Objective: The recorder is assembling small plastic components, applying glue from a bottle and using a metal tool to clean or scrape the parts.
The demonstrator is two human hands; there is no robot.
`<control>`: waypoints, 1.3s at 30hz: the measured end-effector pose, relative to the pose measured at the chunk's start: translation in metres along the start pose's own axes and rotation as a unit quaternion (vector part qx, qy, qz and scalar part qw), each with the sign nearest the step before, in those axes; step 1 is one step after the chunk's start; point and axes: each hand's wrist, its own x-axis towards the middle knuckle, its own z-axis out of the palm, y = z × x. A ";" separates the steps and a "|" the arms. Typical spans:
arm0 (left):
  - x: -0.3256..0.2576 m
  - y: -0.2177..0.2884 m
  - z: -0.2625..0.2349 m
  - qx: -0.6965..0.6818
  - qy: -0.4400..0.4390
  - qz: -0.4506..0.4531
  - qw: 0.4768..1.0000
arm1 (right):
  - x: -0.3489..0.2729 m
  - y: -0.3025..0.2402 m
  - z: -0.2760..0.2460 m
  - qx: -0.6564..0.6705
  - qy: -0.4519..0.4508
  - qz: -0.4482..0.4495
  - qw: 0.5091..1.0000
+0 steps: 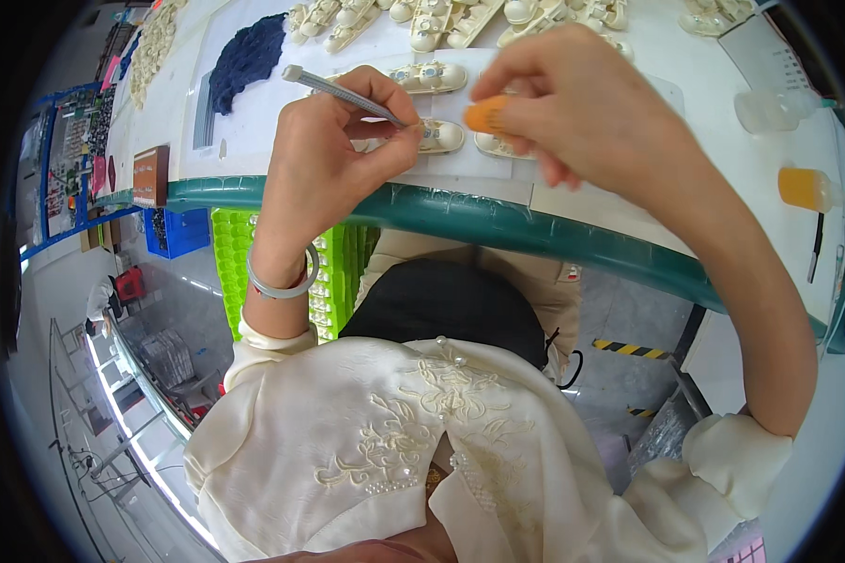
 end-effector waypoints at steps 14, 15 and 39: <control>-0.002 -0.023 -0.018 -0.146 0.086 -0.059 0.984 | 0.027 -0.004 0.028 0.031 -0.052 0.015 0.998; -0.005 -0.021 -0.018 -0.147 0.088 -0.062 0.983 | 0.027 -0.004 0.029 0.029 -0.044 0.015 0.998; -0.019 -0.009 0.002 -0.099 0.137 -0.042 0.985 | 0.023 -0.004 0.029 0.024 -0.032 0.005 0.999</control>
